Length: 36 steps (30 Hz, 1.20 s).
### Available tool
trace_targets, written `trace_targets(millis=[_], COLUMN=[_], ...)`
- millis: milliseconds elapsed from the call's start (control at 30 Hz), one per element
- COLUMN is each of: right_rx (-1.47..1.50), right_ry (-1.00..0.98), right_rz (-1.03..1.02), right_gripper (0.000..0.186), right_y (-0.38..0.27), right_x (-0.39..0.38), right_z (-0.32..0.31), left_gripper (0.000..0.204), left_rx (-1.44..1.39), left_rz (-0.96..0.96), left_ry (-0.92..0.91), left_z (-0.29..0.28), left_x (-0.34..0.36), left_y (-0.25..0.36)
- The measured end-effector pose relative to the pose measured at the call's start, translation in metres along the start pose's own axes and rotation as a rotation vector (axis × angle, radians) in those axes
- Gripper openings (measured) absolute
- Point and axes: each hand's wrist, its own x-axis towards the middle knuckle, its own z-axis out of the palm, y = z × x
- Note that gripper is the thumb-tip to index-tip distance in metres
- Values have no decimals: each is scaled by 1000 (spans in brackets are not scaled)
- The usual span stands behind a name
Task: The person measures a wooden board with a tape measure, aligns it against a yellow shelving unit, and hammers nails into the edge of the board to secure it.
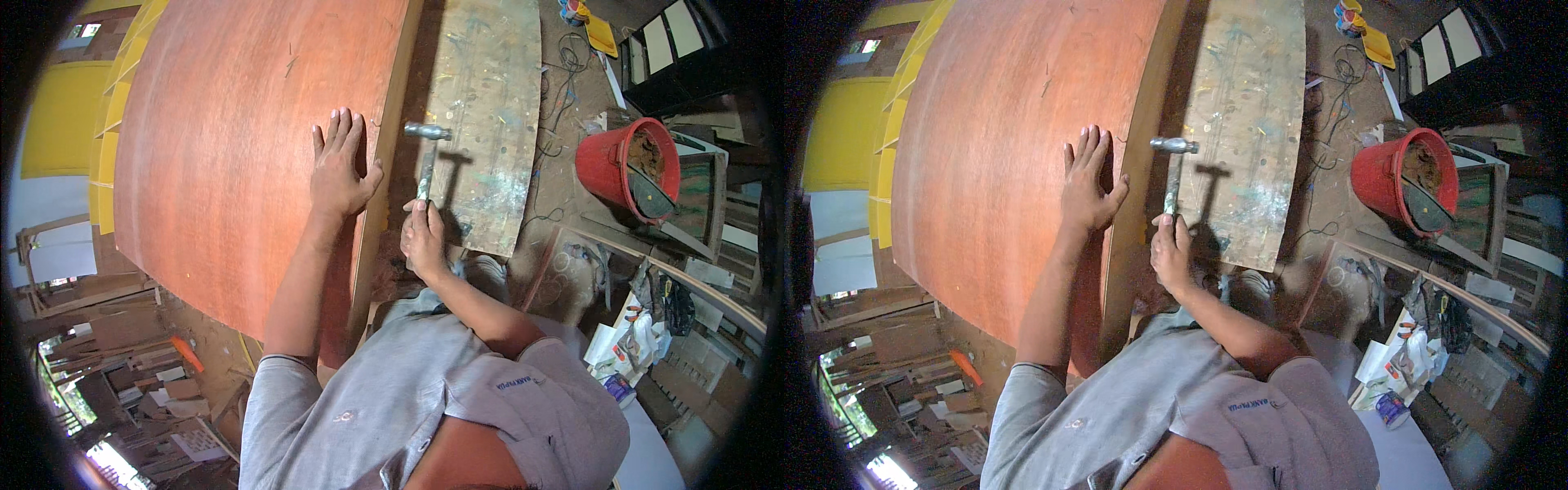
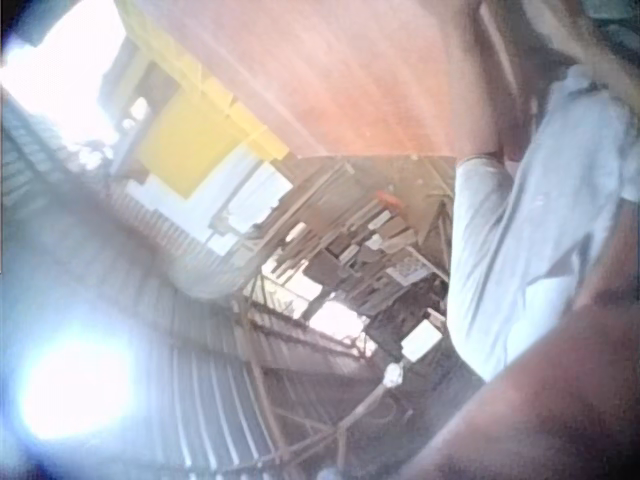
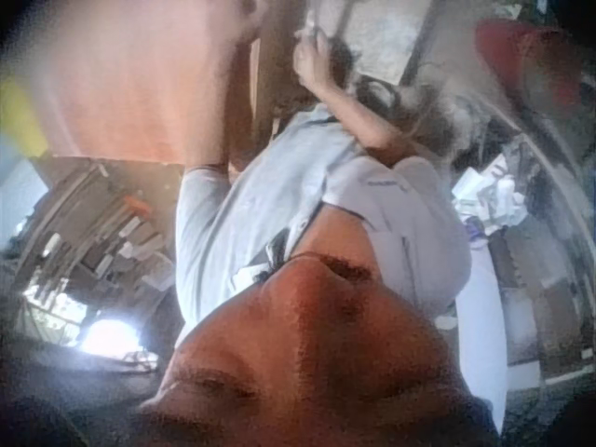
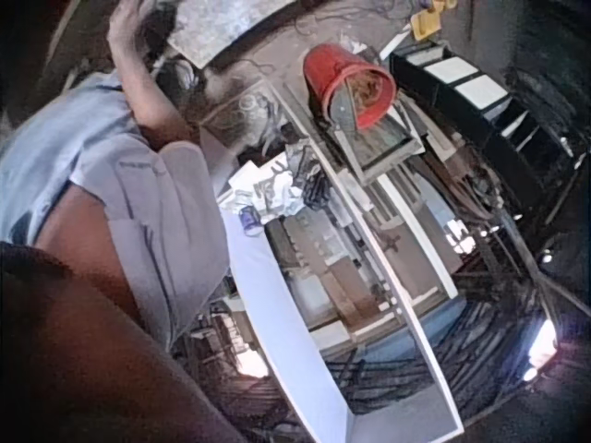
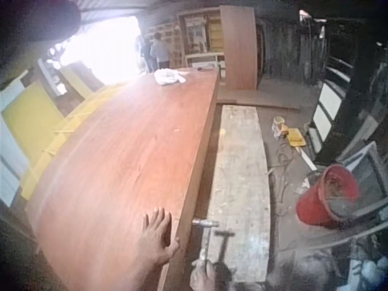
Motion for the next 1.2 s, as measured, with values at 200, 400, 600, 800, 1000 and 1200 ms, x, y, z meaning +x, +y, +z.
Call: trace_targets(millis=[200,400,600,800,1000,1200], right_rx=[-35,-74,-79,-903,-1628,-1427], right_ry=[-19,-17,-11,150,35,22], right_rz=[41,41,-32,-456,-480,-694], right_gripper=[42,41,39,52,44,42], right_y=[30,37,42,-63,-189,-211], right_x=[8,8,18,7,8,-11], right_z=[17,23,1,-27,-14,4], left_gripper=[89,88,89,89,89,89], left_rx=[-9,0,-1,14,14,3], left_rz=[13,23,23,-10,-1,-19], left_ry=[25,36,26,20,34,35], left_z=[2,2,2,1,-4,-5], left_x=[2,1,1,-2,0,1], left_y=[1,-2,3,-1,0,4])
